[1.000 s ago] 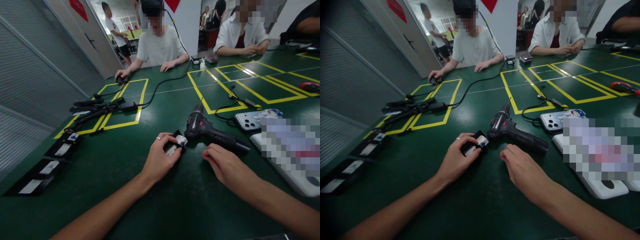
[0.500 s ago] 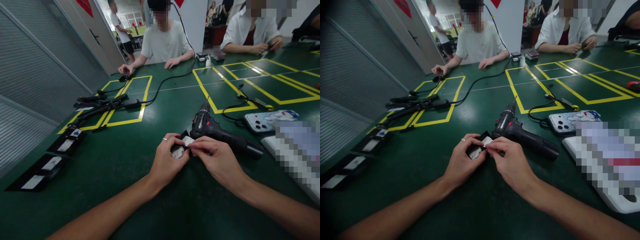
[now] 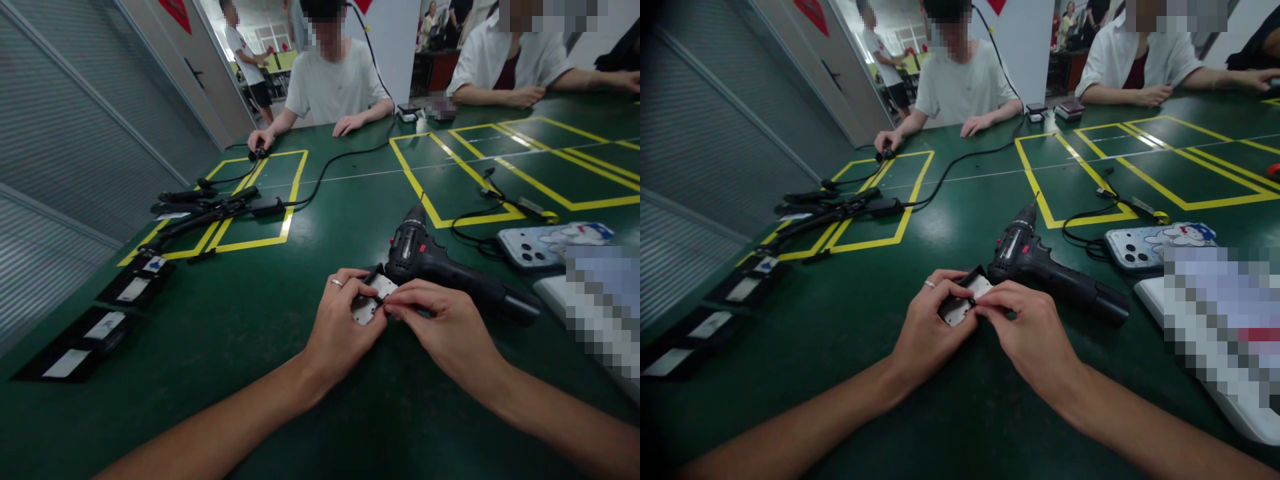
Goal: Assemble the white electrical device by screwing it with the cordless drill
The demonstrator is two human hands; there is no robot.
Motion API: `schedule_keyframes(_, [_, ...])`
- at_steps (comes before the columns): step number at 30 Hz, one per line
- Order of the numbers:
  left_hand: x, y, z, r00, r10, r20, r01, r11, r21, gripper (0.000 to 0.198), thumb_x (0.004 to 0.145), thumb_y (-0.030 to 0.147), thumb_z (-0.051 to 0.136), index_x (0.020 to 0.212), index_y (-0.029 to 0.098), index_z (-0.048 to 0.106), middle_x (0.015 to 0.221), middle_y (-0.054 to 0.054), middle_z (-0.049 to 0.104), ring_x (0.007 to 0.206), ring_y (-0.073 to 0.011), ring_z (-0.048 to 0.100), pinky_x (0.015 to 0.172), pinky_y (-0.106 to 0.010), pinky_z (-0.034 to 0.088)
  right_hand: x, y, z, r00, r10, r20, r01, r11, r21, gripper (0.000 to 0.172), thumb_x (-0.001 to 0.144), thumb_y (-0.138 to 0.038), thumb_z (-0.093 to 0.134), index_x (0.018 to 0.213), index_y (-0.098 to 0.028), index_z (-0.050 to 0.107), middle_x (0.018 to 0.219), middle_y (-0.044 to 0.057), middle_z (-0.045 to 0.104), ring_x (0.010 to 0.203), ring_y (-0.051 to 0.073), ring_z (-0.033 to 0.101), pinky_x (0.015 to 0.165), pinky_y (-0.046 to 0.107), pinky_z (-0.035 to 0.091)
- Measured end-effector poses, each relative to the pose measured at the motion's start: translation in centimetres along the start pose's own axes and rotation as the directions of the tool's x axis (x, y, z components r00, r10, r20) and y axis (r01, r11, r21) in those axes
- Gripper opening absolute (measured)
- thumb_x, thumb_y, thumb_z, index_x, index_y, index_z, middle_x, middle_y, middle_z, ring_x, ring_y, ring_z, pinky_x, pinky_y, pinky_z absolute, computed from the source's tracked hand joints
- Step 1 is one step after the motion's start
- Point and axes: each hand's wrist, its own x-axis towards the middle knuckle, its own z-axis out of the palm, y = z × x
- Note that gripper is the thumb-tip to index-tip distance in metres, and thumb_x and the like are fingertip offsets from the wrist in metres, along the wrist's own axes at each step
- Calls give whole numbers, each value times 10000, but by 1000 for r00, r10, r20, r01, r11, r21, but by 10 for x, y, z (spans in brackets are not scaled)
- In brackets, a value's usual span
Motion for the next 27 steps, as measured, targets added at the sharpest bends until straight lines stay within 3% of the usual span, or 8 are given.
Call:
schedule_keyframes(13, [-2, -1, 0, 998, 63, 26, -64, 996, 66, 206, 704, 115, 630, 872, 205, 552, 1149, -86, 537, 1102, -259, 500, 914, -444, 431, -3, 7, 3, 999, -33, 6, 33, 999, 3, 126, 861, -171, 553, 799, -148, 660, 850, 2, 553, 752, 158, 542, 685, 282, 414])
schedule_keyframes(23, [1, 0, -3, 998, -16, 60, 16, 1000, 0, 189, 721, 117, 619, 881, 193, 553, 1150, -78, 526, 1089, -219, 512, 916, -383, 435, -2, 12, 7, 978, -209, -7, 209, 978, -25, 92, 907, -87, 534, 887, -112, 621, 906, 25, 523, 818, 156, 523, 748, 275, 408])
schedule_keyframes(27, [1, 0, -4, 997, -15, 72, 16, 1000, -13, 188, 725, 114, 611, 883, 196, 550, 1152, -77, 522, 1099, -222, 504, 920, -390, 431, -1, 13, 6, 984, -178, 4, 177, 984, 33, 78, 906, -84, 563, 869, -112, 625, 904, 20, 526, 818, 149, 526, 746, 262, 408])
